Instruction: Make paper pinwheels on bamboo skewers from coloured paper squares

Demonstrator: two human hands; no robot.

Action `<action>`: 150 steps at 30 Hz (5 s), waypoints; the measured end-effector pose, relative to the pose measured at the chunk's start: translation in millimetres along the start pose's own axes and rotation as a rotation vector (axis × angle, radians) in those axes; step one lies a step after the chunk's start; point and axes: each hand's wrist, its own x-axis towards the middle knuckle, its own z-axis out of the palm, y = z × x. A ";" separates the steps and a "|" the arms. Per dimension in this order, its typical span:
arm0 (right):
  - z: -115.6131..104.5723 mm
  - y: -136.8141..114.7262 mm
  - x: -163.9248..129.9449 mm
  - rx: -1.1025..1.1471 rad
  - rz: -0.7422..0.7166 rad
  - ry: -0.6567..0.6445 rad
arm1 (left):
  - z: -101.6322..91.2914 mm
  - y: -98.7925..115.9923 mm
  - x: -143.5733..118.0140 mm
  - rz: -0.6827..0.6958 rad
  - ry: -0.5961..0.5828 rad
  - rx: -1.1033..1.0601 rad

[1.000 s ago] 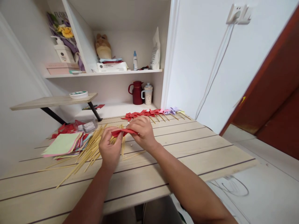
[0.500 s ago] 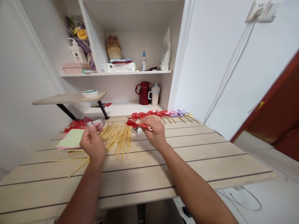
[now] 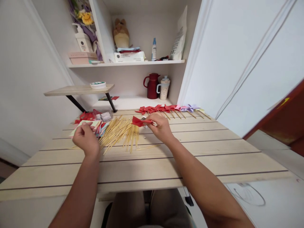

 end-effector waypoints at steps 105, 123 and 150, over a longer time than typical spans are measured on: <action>5.0 -0.8 -0.2 0.054 -0.012 -0.060 | 12.7 7.6 -37.3 -0.496 -0.696 -0.427; -2.2 -20.3 7.3 0.039 -0.241 -0.087 | 10.3 9.8 -48.6 -0.255 -0.839 -0.324; 0.6 -16.5 6.1 0.054 -0.289 -0.094 | 7.8 20.5 -55.5 -0.229 -0.884 -0.329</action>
